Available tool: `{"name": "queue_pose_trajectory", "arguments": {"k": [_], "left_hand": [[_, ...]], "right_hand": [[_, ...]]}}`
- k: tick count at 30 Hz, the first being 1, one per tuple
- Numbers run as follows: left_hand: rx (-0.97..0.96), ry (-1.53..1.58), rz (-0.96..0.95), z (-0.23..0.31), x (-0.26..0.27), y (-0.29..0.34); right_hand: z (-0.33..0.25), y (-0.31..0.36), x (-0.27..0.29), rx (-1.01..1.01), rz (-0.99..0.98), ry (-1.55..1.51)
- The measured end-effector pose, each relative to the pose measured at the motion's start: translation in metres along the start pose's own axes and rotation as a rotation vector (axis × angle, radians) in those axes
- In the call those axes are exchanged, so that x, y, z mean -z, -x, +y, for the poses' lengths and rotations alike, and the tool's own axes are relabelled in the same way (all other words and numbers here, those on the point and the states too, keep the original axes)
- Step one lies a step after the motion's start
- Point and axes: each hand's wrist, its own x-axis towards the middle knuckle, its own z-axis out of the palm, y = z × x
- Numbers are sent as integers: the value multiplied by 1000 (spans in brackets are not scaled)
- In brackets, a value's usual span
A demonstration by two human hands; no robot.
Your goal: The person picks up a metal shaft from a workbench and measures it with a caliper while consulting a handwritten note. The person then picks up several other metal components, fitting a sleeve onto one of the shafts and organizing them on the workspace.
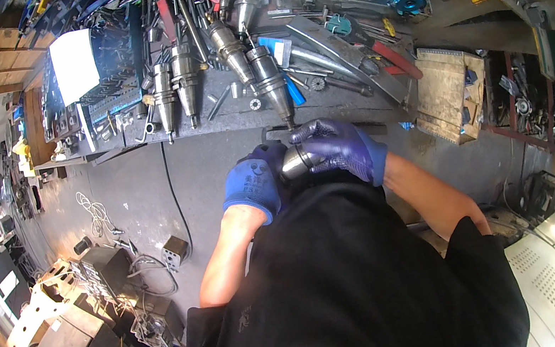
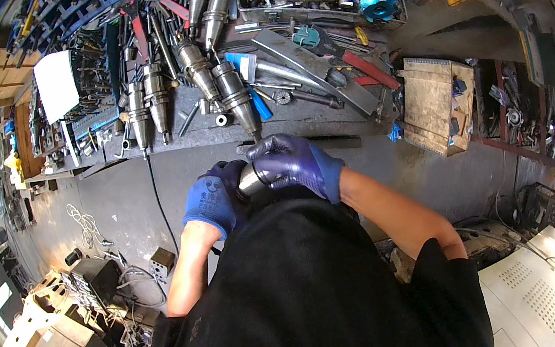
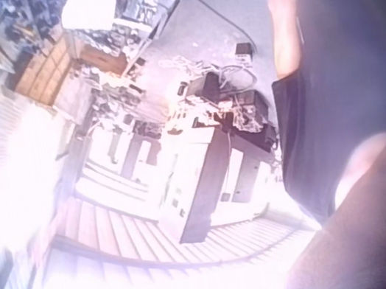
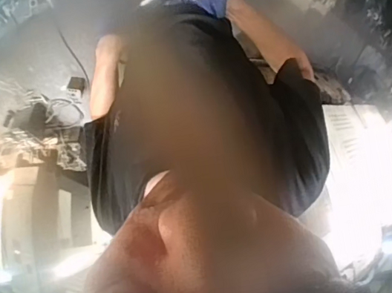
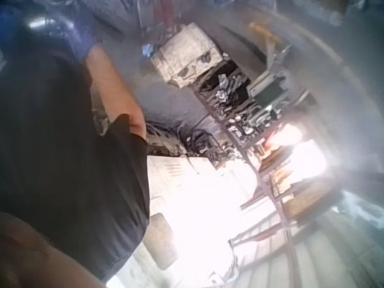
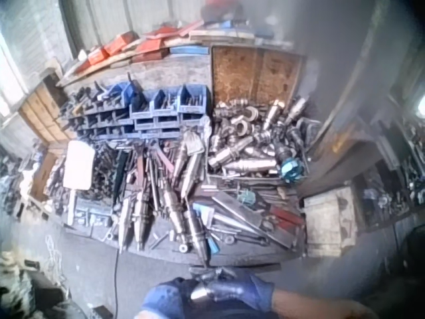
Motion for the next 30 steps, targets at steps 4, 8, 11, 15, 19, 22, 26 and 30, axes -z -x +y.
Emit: {"name": "queue_pose_trajectory", "arguments": {"k": [4,8,11,15,19,22,26,30], "left_hand": [[14,-10,-5,0,0,1],[4,-10,-50,4,9,1],[-7,-2,36,-1,2,0],[12,29,-7,1,8,3],[-3,15,14,-3,3,3],[17,13,-5,-1,8,4],[-6,28,10,-1,9,5],[10,-5,-9,-4,6,4]], "right_hand": [[-22,5,-1,-261,-17,6],[18,-1,11,51,-23,-24],[-40,3,-2,-590,52,-35],[3,3,8,301,-136,107],[-20,0,4,-494,28,-232],[-14,7,6,-89,-188,80],[-22,6,-1,-340,25,-306],[-23,1,-1,-450,-98,119]]}}
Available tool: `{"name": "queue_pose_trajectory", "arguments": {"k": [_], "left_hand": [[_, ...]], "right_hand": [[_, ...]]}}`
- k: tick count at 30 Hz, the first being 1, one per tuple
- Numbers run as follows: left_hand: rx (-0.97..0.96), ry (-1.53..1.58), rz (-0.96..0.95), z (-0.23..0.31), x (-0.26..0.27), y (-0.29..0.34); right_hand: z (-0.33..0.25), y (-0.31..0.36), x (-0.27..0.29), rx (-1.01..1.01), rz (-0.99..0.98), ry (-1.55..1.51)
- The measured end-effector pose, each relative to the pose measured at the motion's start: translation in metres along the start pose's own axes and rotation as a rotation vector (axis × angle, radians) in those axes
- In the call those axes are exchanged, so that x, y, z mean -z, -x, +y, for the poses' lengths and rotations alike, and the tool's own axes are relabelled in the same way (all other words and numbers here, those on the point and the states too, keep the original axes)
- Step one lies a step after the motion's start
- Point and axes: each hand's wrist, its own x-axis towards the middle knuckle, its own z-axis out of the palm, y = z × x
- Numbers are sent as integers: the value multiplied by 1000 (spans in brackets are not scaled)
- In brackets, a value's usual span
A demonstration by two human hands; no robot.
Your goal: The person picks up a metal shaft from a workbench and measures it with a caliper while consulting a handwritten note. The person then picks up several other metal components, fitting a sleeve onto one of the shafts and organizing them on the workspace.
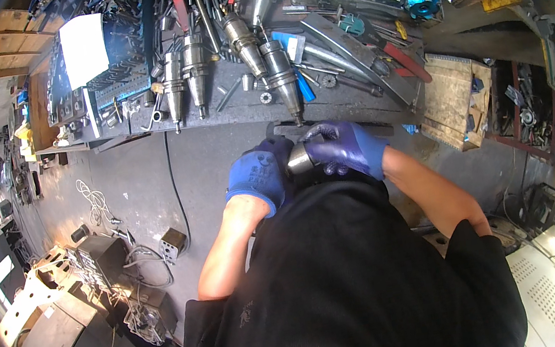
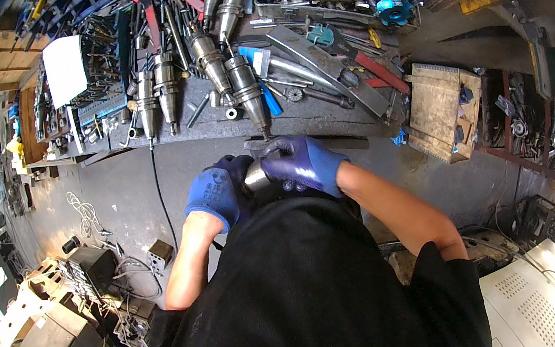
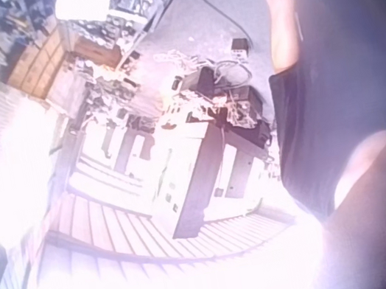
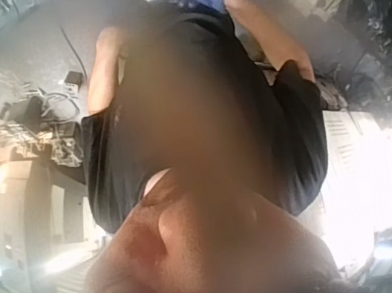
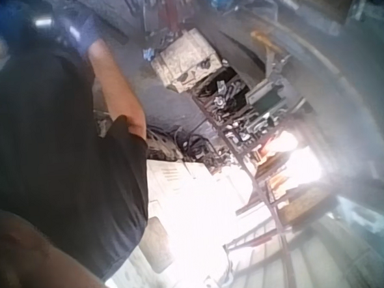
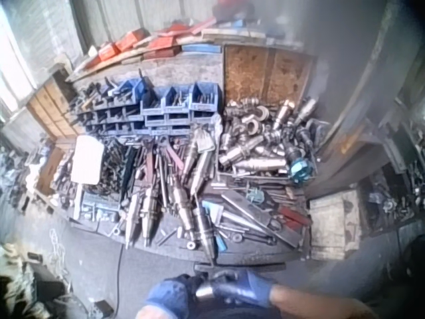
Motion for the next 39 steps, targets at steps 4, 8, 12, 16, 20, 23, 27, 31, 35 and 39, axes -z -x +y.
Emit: {"name": "queue_pose_trajectory", "arguments": {"k": [4,8,12,16,20,23,27,31,35,39], "left_hand": [[-14,9,8,-2,-1,4],[16,-34,-39,-4,-5,-1],[-28,31,2,-4,-6,0],[15,-10,-33,0,-1,1],[-43,33,-3,-4,-2,1],[-41,29,9,-1,-1,2],[-33,29,-23,-2,-1,-1],[-65,49,-25,-8,-4,-3],[-57,92,-37,-4,-4,-8],[-30,121,31,-10,-10,-8]], "right_hand": [[22,-7,0,385,22,-146],[0,-1,-2,-34,25,-52],[15,-8,-4,342,44,-155],[-1,-4,-3,-53,44,-125],[30,-16,-1,590,71,30],[13,-12,4,112,68,-175],[14,-1,-2,418,78,55],[21,-9,-3,281,115,-100],[23,-17,-2,14,36,-470],[18,-6,15,105,68,-381]]}}
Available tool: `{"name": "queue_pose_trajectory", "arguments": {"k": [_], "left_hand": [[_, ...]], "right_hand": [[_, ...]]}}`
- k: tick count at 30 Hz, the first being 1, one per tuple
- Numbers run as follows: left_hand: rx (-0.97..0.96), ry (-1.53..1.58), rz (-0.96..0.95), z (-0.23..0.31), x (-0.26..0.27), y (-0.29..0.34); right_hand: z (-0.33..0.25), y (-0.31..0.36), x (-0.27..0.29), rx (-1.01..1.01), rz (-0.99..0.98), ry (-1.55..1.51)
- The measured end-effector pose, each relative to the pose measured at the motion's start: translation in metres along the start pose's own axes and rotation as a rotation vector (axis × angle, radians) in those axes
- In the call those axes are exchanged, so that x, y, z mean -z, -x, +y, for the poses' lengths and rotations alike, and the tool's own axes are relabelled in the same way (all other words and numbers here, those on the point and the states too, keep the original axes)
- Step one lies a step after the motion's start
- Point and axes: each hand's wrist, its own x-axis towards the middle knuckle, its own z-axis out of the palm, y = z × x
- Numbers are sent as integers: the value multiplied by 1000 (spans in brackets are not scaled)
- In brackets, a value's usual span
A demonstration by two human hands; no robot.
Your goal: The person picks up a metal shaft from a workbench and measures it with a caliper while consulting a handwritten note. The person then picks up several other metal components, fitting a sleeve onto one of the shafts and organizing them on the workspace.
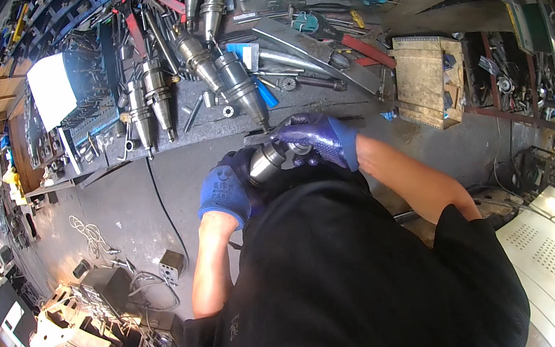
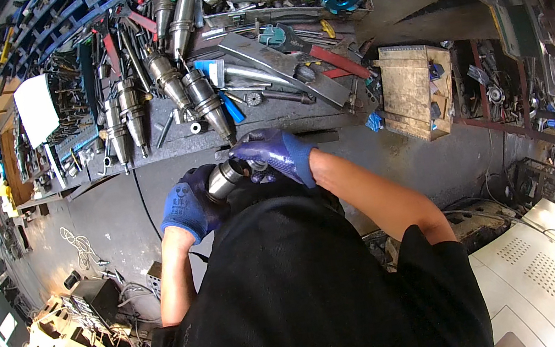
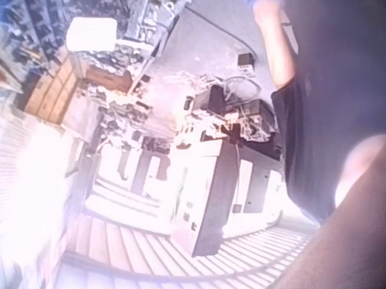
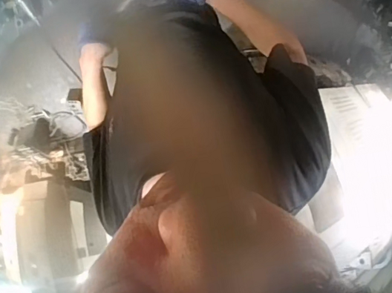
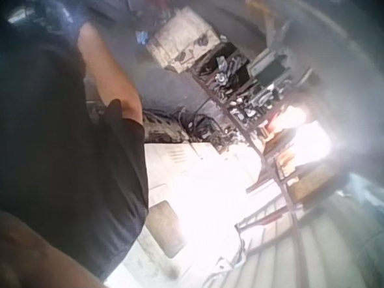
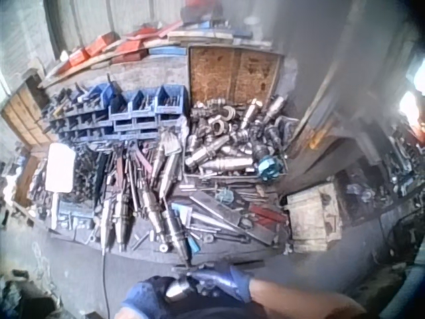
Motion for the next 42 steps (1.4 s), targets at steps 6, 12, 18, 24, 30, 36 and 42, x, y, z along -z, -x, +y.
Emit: {"name": "queue_pose_trajectory", "arguments": {"k": [6,12,18,24,30,36,42], "left_hand": [[-1,201,190,-15,-3,-2],[-3,357,539,-48,5,-27],[2,408,635,-69,9,-36],[105,378,438,-60,16,-30],[22,423,400,-45,9,-20],[-205,487,356,-19,3,-23],[-442,592,331,19,-30,-76]], "right_hand": [[15,6,20,115,64,-28],[24,18,31,90,163,-148],[29,15,36,279,126,4],[21,7,26,310,64,-206],[-1,8,14,801,157,752],[10,2,22,263,201,-44],[22,19,44,244,308,-139]]}}
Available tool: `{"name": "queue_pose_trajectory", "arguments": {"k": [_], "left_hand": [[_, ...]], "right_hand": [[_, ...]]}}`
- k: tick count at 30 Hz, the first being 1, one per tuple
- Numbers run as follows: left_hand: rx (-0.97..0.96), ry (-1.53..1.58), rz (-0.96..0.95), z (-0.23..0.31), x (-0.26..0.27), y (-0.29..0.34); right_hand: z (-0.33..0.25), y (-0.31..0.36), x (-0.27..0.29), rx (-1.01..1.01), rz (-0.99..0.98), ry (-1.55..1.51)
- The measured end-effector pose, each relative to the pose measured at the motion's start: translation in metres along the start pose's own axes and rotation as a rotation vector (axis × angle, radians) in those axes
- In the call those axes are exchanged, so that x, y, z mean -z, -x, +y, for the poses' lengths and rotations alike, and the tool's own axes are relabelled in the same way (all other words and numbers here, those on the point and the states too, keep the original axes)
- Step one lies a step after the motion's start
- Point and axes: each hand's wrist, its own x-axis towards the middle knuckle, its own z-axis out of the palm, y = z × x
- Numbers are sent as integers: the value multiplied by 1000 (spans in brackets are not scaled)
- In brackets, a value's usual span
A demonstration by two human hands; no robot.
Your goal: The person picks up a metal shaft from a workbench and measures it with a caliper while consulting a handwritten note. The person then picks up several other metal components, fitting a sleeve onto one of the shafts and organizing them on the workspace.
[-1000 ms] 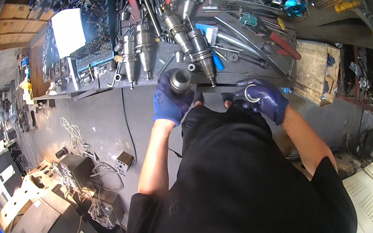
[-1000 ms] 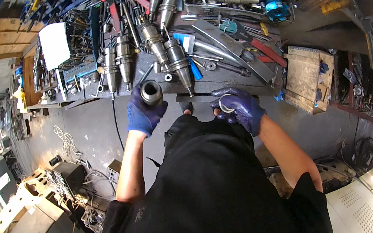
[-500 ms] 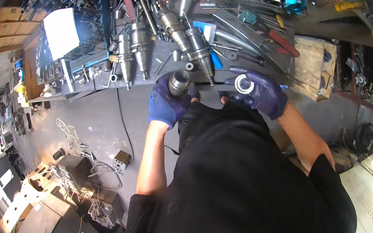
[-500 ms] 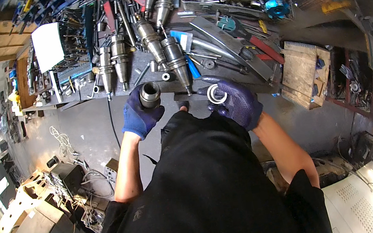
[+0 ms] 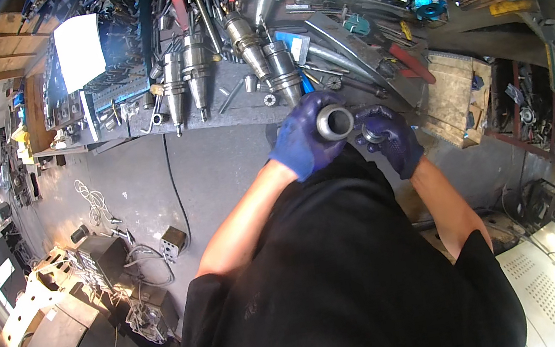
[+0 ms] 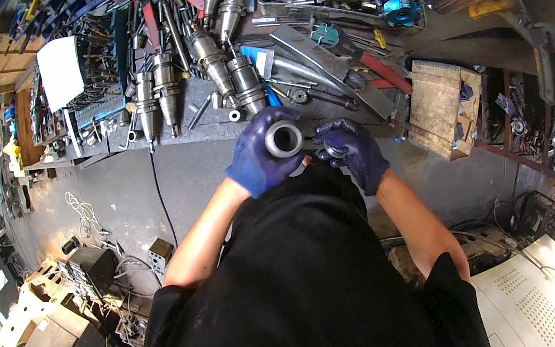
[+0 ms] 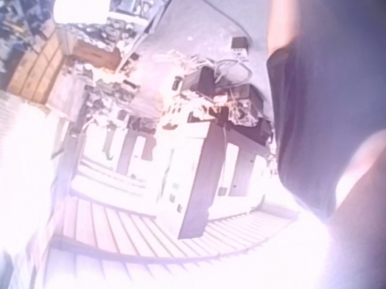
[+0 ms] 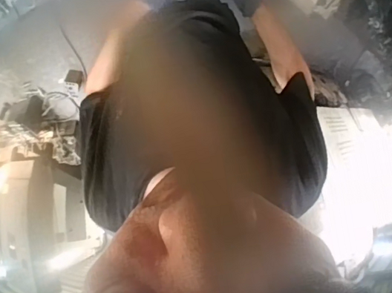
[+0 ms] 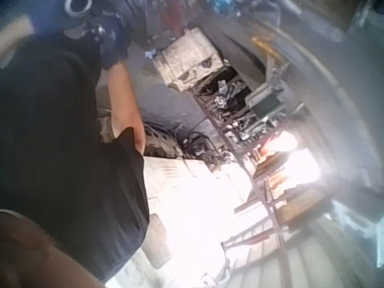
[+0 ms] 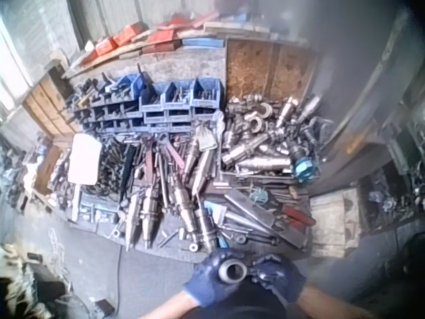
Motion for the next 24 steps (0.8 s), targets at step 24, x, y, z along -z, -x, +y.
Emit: {"name": "queue_pose_trajectory", "arguments": {"k": [24], "left_hand": [[776,-744,470,-66,104,8]], "right_hand": [[30,-27,2,-49,69,380]]}}
